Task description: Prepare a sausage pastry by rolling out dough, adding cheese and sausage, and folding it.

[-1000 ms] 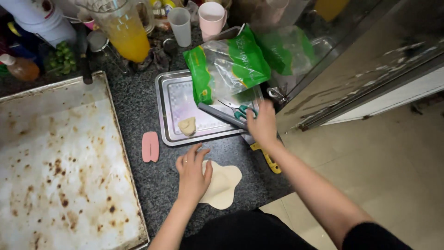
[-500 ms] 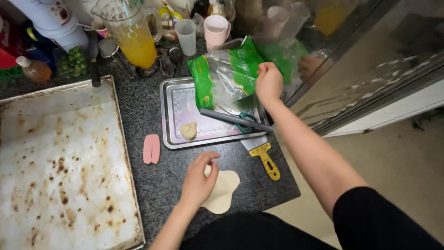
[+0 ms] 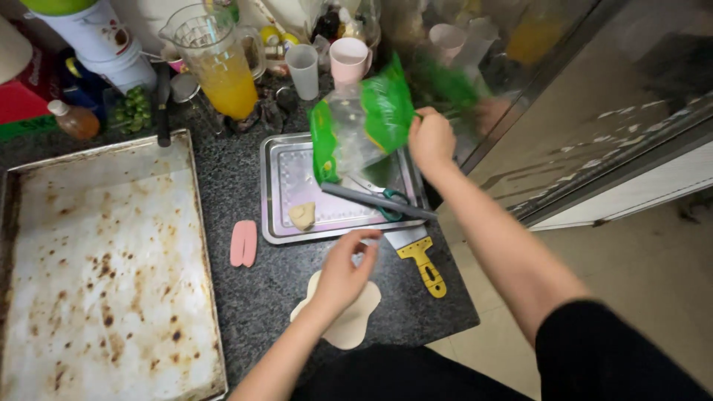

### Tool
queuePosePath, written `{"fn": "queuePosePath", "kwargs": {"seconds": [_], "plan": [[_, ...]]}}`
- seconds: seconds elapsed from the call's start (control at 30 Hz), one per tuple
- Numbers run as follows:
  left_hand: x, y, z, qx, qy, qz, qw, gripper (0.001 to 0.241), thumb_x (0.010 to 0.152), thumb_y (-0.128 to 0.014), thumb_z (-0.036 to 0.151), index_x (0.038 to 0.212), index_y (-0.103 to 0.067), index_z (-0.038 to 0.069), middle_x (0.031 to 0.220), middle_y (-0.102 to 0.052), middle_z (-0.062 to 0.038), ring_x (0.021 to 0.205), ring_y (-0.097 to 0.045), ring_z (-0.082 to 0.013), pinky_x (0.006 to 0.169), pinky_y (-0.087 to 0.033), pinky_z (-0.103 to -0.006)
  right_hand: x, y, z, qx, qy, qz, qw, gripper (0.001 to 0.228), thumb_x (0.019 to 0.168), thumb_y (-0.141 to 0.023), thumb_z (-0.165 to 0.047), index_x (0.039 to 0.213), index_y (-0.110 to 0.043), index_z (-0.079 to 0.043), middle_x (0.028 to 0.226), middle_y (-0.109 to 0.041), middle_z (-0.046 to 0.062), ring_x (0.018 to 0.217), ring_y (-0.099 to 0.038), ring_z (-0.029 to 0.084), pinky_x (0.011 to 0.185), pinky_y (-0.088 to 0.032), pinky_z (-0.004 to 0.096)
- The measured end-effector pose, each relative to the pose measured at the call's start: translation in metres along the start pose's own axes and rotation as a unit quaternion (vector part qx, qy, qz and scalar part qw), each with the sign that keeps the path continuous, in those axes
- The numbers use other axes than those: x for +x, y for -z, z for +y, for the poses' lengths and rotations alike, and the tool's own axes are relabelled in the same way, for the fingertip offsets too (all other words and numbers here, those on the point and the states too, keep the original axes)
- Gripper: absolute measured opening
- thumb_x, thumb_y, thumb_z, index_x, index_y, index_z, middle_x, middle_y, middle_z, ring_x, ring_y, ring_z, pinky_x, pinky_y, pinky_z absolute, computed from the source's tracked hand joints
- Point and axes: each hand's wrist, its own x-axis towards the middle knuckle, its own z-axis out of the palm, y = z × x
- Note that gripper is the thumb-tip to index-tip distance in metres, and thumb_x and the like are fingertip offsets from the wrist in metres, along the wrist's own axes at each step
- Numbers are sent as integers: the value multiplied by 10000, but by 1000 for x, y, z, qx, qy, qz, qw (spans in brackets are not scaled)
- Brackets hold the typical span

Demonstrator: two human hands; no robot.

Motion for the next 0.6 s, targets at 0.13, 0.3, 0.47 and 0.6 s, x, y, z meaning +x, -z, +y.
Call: {"fn": "queuePosePath", "kwargs": {"seconds": [0.13, 0.3, 0.47, 0.6], "plan": [[37, 7, -11, -55, 16, 78, 995, 276, 1002, -631, 77, 1251, -723, 4, 1004, -736, -248, 876, -746, -350, 791, -598, -456, -87, 79, -69, 197, 105, 88, 971, 118, 1004, -627, -134, 999, -711, -51, 833, -725, 231, 804, -717, 473, 659, -551, 551], [90, 15, -13, -160, -8, 212, 964, 289, 1063, -647, 181, 1231, -718, -44, 1086, -764, -186, 903, -701, -184, 773, -604, -283, -182, 66, -75, 417, -7, -5, 909, 97, 1000, -664, -123, 1023, -692, -33, 818, -727, 136, 608, -699, 212, 549, -580, 328], [108, 12, -18, -209, 74, 185, 957, 349, 983, -771, 250, 1206, -749, -18, 1053, -783, -164, 853, -754, -185, 660, -662, -291, -232, 59, -65, 418, -3, -109, 902, 117, 1002, -680, -121, 1066, -681, -23, 775, -740, 147, 643, -744, 234, 559, -581, 326], [108, 5, -28, -202, 90, 148, 964, 202, 943, -792, 194, 1116, -811, 91, 915, -811, -75, 727, -751, -115, 567, -657, -238, -252, 66, -62, 377, 7, -154, 913, 101, 983, -711, -161, 1040, -683, -82, 803, -778, 130, 750, -783, 263, 633, -600, 341]]}}
